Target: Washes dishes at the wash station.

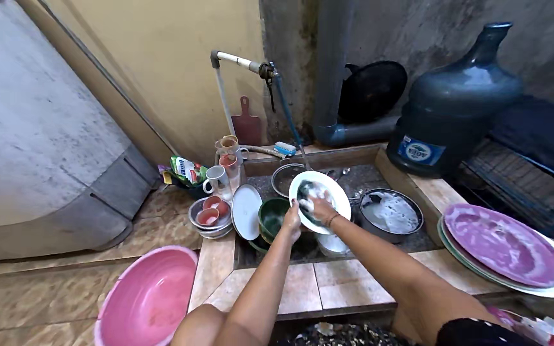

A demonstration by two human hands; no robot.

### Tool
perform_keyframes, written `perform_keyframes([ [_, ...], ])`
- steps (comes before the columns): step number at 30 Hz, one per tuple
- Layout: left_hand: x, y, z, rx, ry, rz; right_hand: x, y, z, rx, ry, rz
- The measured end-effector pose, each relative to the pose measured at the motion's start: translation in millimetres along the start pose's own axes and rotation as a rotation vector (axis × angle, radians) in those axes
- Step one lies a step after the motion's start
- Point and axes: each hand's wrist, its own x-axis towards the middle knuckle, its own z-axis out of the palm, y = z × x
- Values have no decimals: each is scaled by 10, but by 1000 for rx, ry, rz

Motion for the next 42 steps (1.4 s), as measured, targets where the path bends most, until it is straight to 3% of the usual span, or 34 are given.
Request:
perform_keyframes([
  [2, 41, -67, 18, 20, 41, 31, 30, -60, 149, 99, 39, 7],
  [4, 122, -79, -52, 23, 110, 88, -155, -46, 241, 226, -41, -170],
  [6, 181, -40, -184, 12, 143, 99, -300, 173, 225, 108, -150, -240],
  [9, 167, -35, -209, -1, 80, 66, -244, 529, -2, -179, -36, -45],
  [12, 117, -112, -4, -14, -33, 74, -38, 424, -37, -36, 146, 98],
  [15, 199, -221, -7, -2, 39, 142, -213, 150, 243, 167, 53, -176],
  [17, 251, -183, -157, 14, 126, 158, -314, 283, 309, 161, -99, -324],
  [20, 207, -172, -202, -2, 101, 105, -216, 588, 112, -68, -88, -100],
  [22, 162, -197, -64, -6, 11, 97, -45, 480, 45, -15, 32, 74],
  [23, 159, -214, -10, 5, -7, 110, -35, 339, 70, 43, 67, 60],
  [25, 192, -215, -25, 43, 40, 152, -208, 131, 201, 121, 12, -146],
  [27, 216, -122, -195, 74, 107, 184, -324, 275, 307, 104, -79, -394],
  [28, 221, -84, -249, 76, 107, 186, -316, 451, 266, 19, -92, -399],
  [30, 182, -78, -244, 80, 68, 156, -192, 722, 75, -164, -19, -190],
  [32, 154, -120, -118, 77, -1, 139, 11, 664, -54, -166, 93, 4],
  [33, 159, -152, -57, 64, -23, 148, 45, 541, -9, -91, 133, 8],
  [35, 195, -169, -43, 55, -5, 184, -67, 300, 231, 78, 121, -174],
  [37, 225, -89, -184, 52, 61, 202, -267, 295, 370, 149, -13, -407],
  [38, 207, -26, -254, 48, 68, 190, -309, 404, 324, 109, -75, -439],
  [42, 83, 46, -309, 88, -51, 95, -70, 859, -210, -247, -10, -194],
])
